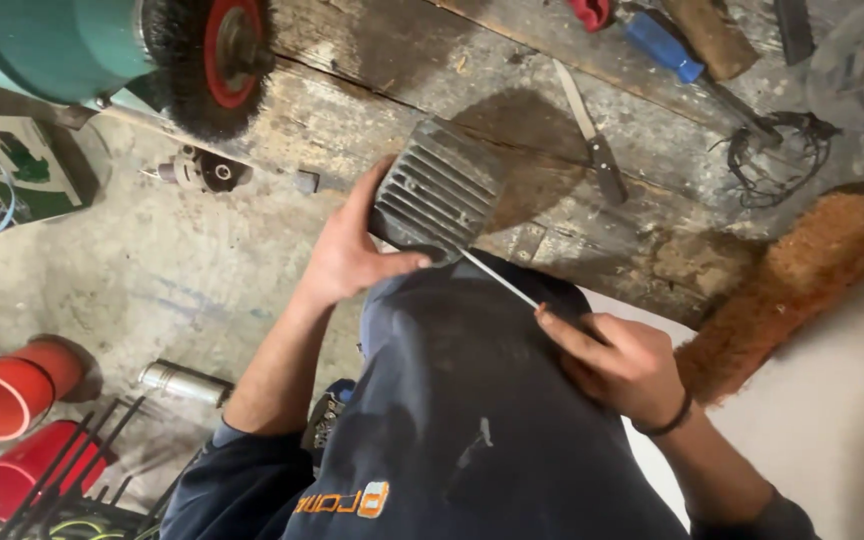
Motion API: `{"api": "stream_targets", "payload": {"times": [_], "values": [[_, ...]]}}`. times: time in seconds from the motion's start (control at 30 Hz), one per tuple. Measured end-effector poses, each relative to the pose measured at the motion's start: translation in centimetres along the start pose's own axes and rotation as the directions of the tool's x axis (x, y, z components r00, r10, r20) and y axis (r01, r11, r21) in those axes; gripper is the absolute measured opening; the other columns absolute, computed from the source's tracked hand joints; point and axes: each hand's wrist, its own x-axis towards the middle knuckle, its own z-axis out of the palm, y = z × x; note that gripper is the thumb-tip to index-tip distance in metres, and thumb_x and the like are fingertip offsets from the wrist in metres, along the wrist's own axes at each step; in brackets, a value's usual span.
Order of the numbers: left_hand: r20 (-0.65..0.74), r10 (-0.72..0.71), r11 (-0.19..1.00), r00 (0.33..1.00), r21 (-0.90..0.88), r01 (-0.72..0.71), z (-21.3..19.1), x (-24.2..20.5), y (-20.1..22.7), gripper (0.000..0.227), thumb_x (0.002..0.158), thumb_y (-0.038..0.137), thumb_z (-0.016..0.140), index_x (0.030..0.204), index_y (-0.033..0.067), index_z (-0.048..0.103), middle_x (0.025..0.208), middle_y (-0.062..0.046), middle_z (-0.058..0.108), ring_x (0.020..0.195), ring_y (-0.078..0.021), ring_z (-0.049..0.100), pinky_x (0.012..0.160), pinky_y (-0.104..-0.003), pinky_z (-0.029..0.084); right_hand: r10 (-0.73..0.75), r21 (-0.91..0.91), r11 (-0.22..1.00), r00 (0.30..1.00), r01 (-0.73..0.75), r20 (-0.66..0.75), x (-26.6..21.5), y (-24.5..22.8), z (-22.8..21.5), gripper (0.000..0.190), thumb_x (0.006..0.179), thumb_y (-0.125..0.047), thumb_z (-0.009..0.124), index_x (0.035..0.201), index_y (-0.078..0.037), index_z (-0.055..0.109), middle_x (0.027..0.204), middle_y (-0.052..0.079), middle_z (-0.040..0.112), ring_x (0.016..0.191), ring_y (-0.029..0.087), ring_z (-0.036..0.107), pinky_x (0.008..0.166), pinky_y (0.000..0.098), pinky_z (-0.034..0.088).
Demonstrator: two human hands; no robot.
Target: The person uses a screwdriver to scrape and clean the surface of a metal cylinder head held in their left hand. They work on the fins and edges of the part, rotating it to access different areas, and finish by inspecting the cleaned surface.
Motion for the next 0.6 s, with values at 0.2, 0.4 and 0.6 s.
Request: {"api": "stream_targets", "payload": {"times": [0.2,0.4,0.6], "values": [[-0.070,0.033,0.960,0.997,0.280,-0.013,0.5,-0.2,2.5,0.122,0.062,0.034,0.100,0.159,0.0061,0.031,0.150,-0.021,0.058,0.138,-0.0356,0.058,0.113,-0.041,0.049,0.024,-0.031,0.999,0.995,-0.021,0.100,4.5,-2.9,-0.4,0.065,0.072,-0.010,0.080,0.134,-0.025,0.068,0.092,0.004,0.064,0.068,0.024,0.062,0.063,0.0365,0.053],[-0.057,0.045,0.939,0.997,0.344,-0.023,0.1,0.1,1.5,0.126,0.056,0.041,0.102,0.157,0.0098,0.032,0.146,-0.020,0.059,0.128,-0.0361,0.063,0.104,-0.042,0.053,0.114,-0.239,0.971,0.933,-0.031,0.341,6.0,-2.1,-1.4,0.060,0.077,-0.019,0.084,0.135,-0.031,0.071,0.070,0.008,0.053,0.054,0.024,0.059,0.053,0.0394,0.051],[-0.043,-0.032,0.958,0.999,0.282,0.043,0.3,0.1,2.4,0.120,0.060,0.042,0.098,0.158,0.0156,0.035,0.132,-0.016,0.071,0.118,-0.0364,0.069,0.098,-0.043,0.056,0.169,-0.131,0.982,0.947,-0.137,0.272,2.3,-0.6,-1.9,0.059,0.078,-0.015,0.077,0.134,-0.030,0.068,0.073,0.003,0.052,0.053,0.019,0.055,0.052,0.0348,0.050]]}}
